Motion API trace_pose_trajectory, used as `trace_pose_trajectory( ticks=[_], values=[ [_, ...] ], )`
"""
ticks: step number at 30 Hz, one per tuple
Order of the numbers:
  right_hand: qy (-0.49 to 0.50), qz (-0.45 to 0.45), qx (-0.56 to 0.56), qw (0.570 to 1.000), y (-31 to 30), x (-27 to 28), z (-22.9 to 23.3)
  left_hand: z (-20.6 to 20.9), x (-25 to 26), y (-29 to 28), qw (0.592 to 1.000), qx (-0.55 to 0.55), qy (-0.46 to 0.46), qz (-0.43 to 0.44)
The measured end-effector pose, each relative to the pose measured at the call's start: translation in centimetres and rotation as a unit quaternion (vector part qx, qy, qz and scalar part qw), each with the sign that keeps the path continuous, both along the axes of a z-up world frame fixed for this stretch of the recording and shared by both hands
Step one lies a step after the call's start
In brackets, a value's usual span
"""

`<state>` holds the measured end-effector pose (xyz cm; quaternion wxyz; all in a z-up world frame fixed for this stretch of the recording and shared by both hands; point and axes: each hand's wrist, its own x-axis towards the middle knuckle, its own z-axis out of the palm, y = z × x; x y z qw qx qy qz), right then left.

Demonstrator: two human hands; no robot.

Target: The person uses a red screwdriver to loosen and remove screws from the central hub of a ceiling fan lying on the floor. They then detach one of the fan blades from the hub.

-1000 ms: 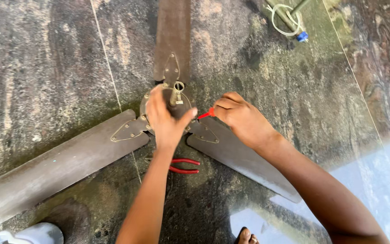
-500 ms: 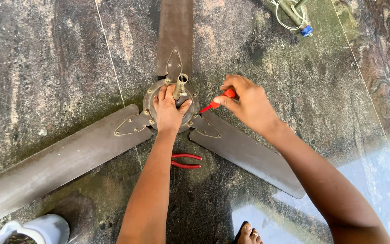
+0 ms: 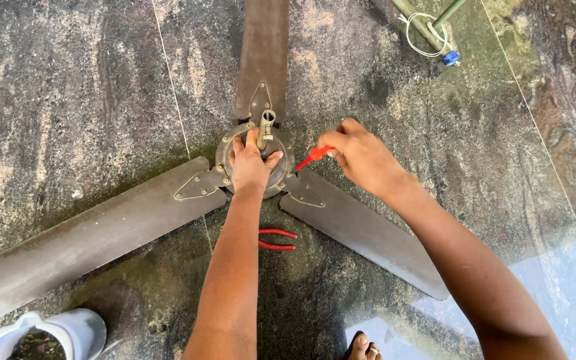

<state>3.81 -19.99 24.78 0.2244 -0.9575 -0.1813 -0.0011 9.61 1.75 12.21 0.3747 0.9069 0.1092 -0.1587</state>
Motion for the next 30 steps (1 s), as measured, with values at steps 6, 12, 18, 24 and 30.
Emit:
trace_pose_trajectory(
  ticks=[6, 12, 18, 24, 30],
  values=[
    [-0.053, 0.037, 0.029, 0.997, 0.0, -0.8, 0.6, -1.6, 0.3, 0.2, 0.999, -0.013, -0.030, -0.004],
    [0.014, -0.044, -0.012, 0.999, 1.3, -1.2, 1.8, -2.4, 0.4, 0.4, 0.999, -0.013, -0.041, -0.014],
    [-0.103, 0.065, -0.011, 0.993, 0.9, -0.7, 1.8, -2.1, 0.4, 0.4, 0.999, -0.008, -0.038, -0.016],
    [-0.003, -0.009, 0.092, 0.996, 1.4, -0.4, 1.4, -1.5, 0.3, 0.4, 0.999, -0.005, -0.032, -0.016],
    [-0.006, -0.046, 0.108, 0.993, 1.1, 0.7, 1.7, -0.9, 0.4, 0.4, 1.000, 0.002, -0.018, -0.024]
  ],
)
